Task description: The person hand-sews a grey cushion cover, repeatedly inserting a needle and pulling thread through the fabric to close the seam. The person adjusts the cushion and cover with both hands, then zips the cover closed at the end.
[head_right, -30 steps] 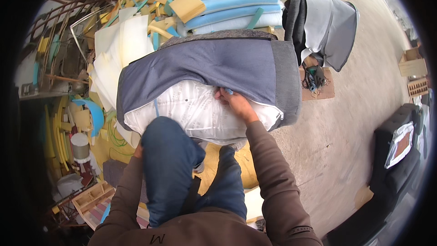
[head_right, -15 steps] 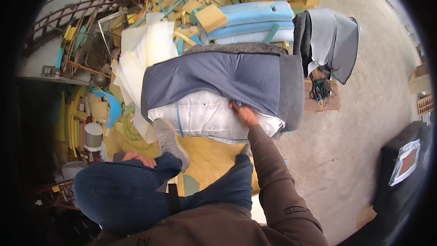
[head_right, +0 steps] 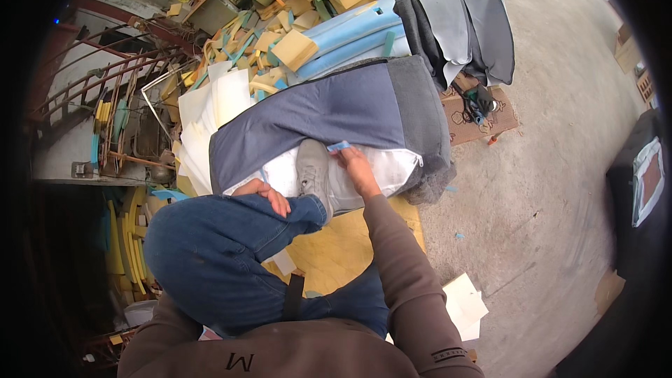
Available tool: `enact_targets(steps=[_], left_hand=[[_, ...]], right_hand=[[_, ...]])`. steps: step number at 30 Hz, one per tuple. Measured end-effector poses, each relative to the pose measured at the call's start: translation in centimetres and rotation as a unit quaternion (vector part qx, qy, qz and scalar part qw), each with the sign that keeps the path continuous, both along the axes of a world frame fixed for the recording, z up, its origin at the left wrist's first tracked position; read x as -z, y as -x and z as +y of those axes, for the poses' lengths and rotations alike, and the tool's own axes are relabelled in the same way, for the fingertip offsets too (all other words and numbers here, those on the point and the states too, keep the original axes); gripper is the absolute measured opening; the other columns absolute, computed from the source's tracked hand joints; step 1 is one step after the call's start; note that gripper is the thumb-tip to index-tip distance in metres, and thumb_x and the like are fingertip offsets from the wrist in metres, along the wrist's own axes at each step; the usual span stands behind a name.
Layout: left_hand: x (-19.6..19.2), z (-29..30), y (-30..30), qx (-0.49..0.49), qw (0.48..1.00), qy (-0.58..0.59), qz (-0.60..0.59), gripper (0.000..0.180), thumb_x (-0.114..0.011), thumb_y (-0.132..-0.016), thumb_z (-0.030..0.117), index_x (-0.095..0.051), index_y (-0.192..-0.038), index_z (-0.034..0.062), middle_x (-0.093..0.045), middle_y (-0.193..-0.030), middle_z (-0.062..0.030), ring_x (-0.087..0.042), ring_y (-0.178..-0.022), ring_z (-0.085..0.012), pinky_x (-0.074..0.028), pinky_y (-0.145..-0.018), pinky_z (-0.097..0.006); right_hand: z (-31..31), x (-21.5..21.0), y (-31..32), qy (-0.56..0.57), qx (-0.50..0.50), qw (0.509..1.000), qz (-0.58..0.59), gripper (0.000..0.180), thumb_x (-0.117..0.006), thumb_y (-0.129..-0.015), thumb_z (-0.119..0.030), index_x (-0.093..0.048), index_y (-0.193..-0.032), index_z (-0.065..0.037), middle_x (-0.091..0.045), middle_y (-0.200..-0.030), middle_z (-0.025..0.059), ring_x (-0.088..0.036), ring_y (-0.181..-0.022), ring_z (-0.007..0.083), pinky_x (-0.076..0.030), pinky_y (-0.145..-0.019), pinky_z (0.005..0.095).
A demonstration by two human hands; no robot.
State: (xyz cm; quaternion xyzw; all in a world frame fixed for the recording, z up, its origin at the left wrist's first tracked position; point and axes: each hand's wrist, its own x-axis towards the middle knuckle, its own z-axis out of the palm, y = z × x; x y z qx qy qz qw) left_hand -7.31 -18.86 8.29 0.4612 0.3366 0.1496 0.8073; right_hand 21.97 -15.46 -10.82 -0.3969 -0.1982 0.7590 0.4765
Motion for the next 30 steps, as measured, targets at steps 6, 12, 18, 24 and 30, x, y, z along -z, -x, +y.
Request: enact_targets(steps=[6, 12, 18, 24, 30], left_hand=[[-0.3, 2.9, -2.4, 0.017, 0.997, 0.017, 0.074, 0.06, -0.026, -0.115, 0.022, -0.077, -0.103, -0.0071, -0.078, -0.11, -0.0218, -0.068, -0.115, -0.0361, -0.047, -0.115, -0.046], [-0.6, 6.8, -5.0, 0.079, 0.957, -0.138, 0.244, 0.039, -0.048, -0.114, 0.025, -0.073, -0.129, -0.002, -0.077, -0.123, -0.0128, -0.069, -0.112, -0.0212, -0.053, -0.107, -0.038], [7.3, 12.1, -7.8, -0.07, 0.875, -0.39, 0.279, 0.059, -0.07, -0.1, 0.008, -0.056, -0.158, 0.0142, -0.074, -0.125, -0.0087, -0.072, -0.114, -0.0253, -0.057, -0.099, -0.037], [9.8, 15.2, -8.5, -0.104, 0.876, -0.411, 0.231, 0.016, -0.068, -0.101, 0.006, -0.069, -0.115, -0.0008, -0.071, -0.1, -0.0101, -0.067, -0.089, -0.0217, -0.054, -0.083, -0.037], [11.0, 19.5, -7.4, -0.119, 0.921, -0.282, 0.243, 0.029, -0.064, -0.109, 0.025, -0.075, -0.101, -0.0001, -0.077, -0.096, -0.0087, -0.068, -0.094, -0.0151, -0.054, -0.087, -0.034]], right_hand=[[2.2, -7.3, -1.7, -0.134, 0.023, 0.987, -0.086, 0.032, -0.053, -0.111, -0.025, -0.078, -0.107, -0.006, -0.076, -0.116, 0.0006, -0.063, -0.113, 0.0121, -0.042, -0.106, 0.0287], [5.9, -11.2, -2.0, -0.142, -0.033, 0.977, -0.155, 0.031, -0.055, -0.108, -0.024, -0.078, -0.103, -0.004, -0.077, -0.105, 0.0012, -0.064, -0.106, 0.0131, -0.045, -0.101, 0.0285], [7.2, -12.9, 0.2, -0.204, -0.109, 0.91, -0.343, 0.035, -0.058, -0.108, -0.025, -0.077, -0.099, 0.003, -0.079, -0.094, 0.009, -0.072, -0.091, 0.0177, -0.054, -0.086, 0.0321], [8.2, -13.6, 1.1, -0.219, -0.131, 0.875, -0.411, 0.029, -0.058, -0.108, -0.021, -0.076, -0.108, 0.002, -0.079, -0.102, 0.0167, -0.074, -0.096, 0.0249, -0.056, -0.091, 0.0347], [2.9, -11.5, 3.2, -0.192, 0.052, 0.865, -0.46, 0.039, -0.061, -0.104, -0.011, -0.062, -0.142, -0.004, -0.072, -0.126, 0.0216, -0.071, -0.112, 0.0333, -0.054, -0.101, 0.0409]])
